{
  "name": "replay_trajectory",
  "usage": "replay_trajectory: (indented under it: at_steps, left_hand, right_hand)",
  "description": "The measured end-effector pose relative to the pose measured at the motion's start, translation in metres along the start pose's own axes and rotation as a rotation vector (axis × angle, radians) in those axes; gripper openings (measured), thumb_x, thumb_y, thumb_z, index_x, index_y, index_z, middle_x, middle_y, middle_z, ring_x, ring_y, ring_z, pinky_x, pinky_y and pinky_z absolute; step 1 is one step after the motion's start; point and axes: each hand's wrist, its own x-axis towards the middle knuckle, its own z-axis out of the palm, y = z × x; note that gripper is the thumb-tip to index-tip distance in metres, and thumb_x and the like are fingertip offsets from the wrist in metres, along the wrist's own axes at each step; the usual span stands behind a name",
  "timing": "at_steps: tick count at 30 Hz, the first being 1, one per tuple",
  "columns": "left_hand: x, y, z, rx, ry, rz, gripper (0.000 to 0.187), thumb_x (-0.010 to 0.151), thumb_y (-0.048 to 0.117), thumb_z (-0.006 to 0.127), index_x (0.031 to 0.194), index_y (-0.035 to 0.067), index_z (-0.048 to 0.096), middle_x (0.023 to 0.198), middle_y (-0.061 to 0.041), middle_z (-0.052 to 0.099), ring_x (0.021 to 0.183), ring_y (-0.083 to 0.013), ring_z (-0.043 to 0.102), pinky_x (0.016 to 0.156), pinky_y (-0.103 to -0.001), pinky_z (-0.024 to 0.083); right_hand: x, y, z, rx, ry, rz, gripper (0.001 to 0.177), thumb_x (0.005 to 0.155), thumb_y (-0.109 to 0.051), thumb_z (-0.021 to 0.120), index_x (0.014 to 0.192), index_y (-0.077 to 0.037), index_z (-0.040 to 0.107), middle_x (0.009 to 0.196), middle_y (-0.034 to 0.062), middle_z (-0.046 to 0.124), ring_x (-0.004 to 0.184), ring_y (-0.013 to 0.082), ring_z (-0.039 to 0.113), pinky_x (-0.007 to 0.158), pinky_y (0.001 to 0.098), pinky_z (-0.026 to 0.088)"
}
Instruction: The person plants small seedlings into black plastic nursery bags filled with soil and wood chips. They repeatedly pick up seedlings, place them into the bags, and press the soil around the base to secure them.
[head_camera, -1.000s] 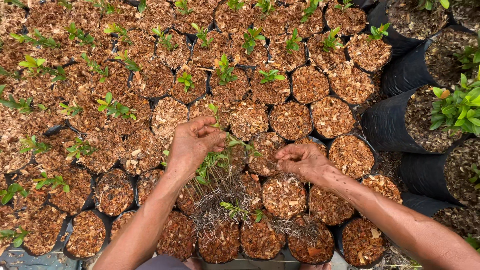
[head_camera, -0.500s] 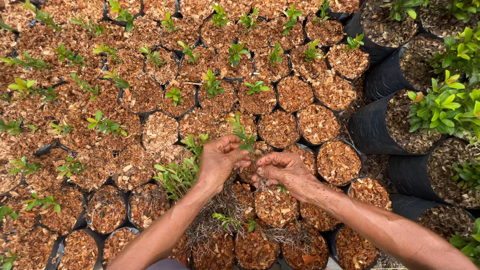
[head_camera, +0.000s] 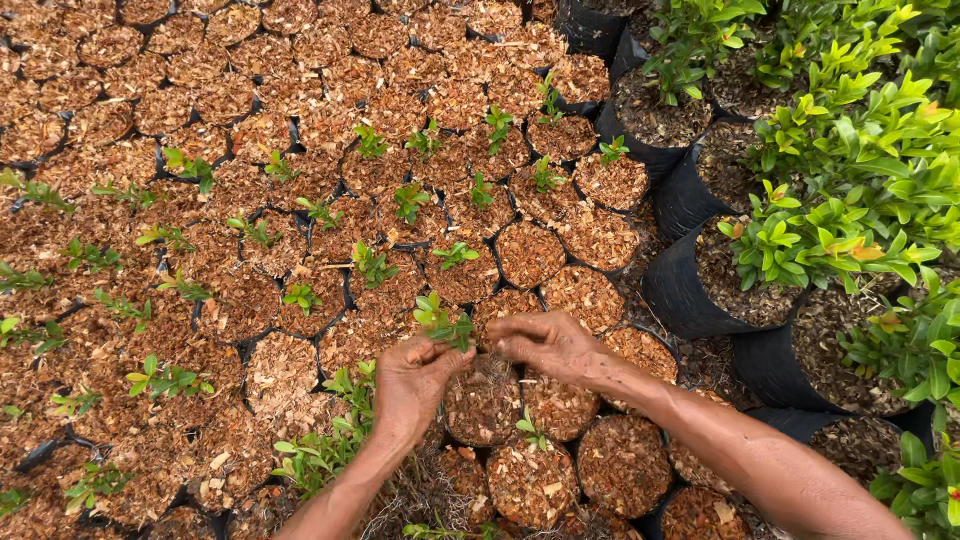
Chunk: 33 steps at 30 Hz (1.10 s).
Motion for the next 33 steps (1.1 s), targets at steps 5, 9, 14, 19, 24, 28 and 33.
replay_trajectory:
  at_steps: [5,9,14,19,24,28,33]
  left_hand:
    - [0.056,0.027,0.001,0.129,0.03,0.016,0.016,0.09,0.002,0.078,0.106,0.002,0.076,0.103,-0.022,0.078,0.092,-0.0258,0.072,0.091,-0.039,0.059]
    - [0.089,0.052,0.03,0.152,0.067,0.116,0.012,0.091,0.002,0.077,0.103,0.001,0.073,0.1,-0.018,0.074,0.096,-0.0254,0.066,0.096,-0.041,0.054]
    - [0.133,-0.001,0.036,0.09,0.079,0.157,0.011,0.091,0.004,0.078,0.1,0.003,0.072,0.099,-0.016,0.072,0.098,-0.0246,0.063,0.098,-0.042,0.051]
    - [0.143,-0.007,0.057,0.024,0.093,0.108,0.013,0.086,-0.001,0.079,0.097,0.005,0.075,0.103,-0.018,0.073,0.097,-0.0227,0.068,0.093,-0.039,0.056]
    - [0.159,-0.053,0.045,-0.002,0.162,0.114,0.016,0.086,0.0,0.081,0.099,0.004,0.074,0.106,-0.02,0.073,0.099,-0.0243,0.067,0.097,-0.043,0.053]
    - [0.155,-0.052,0.059,0.03,0.177,0.088,0.017,0.084,0.001,0.083,0.098,0.005,0.074,0.102,-0.017,0.074,0.099,-0.0249,0.068,0.097,-0.044,0.053]
    - [0.156,-0.048,0.071,-0.079,0.145,0.069,0.022,0.084,0.001,0.084,0.104,0.002,0.074,0.105,-0.021,0.076,0.095,-0.0235,0.072,0.09,-0.037,0.058]
  right_hand:
    - [0.053,-0.004,-0.091,-0.987,-0.011,0.134,0.062,0.1,-0.05,0.062,0.146,-0.01,0.055,0.08,0.0107,0.067,0.061,0.0193,0.056,0.065,0.0343,0.051]
    - [0.079,0.008,-0.106,-0.984,-0.152,0.214,0.097,0.087,-0.079,0.058,0.159,-0.016,0.038,0.123,0.0212,0.07,0.056,0.0133,0.052,0.06,0.0307,0.05]
    - [0.086,0.004,-0.107,-1.004,-0.217,0.265,0.106,0.083,-0.082,0.061,0.159,-0.014,0.034,0.136,0.024,0.064,0.062,0.0171,0.057,0.071,0.0365,0.053]
    - [0.113,0.037,-0.113,-0.961,-0.333,0.326,0.115,0.079,-0.09,0.057,0.163,-0.018,0.026,0.14,0.0157,0.062,0.072,0.0175,0.062,0.073,0.0352,0.053]
    - [0.117,0.023,-0.113,-1.052,-0.416,0.37,0.093,0.088,-0.059,0.073,0.161,-0.019,0.031,0.133,0.0146,0.067,0.084,0.0234,0.068,0.083,0.0393,0.056]
    - [0.124,-0.005,-0.096,-1.024,-0.451,0.465,0.094,0.087,-0.058,0.075,0.161,-0.019,0.031,0.122,0.0126,0.071,0.08,0.0211,0.066,0.078,0.0365,0.056]
    - [0.144,0.003,-0.089,-0.93,-0.383,0.826,0.076,0.075,-0.052,0.092,0.127,-0.005,0.061,0.079,0.0166,0.073,0.058,0.0214,0.071,0.043,0.0296,0.062]
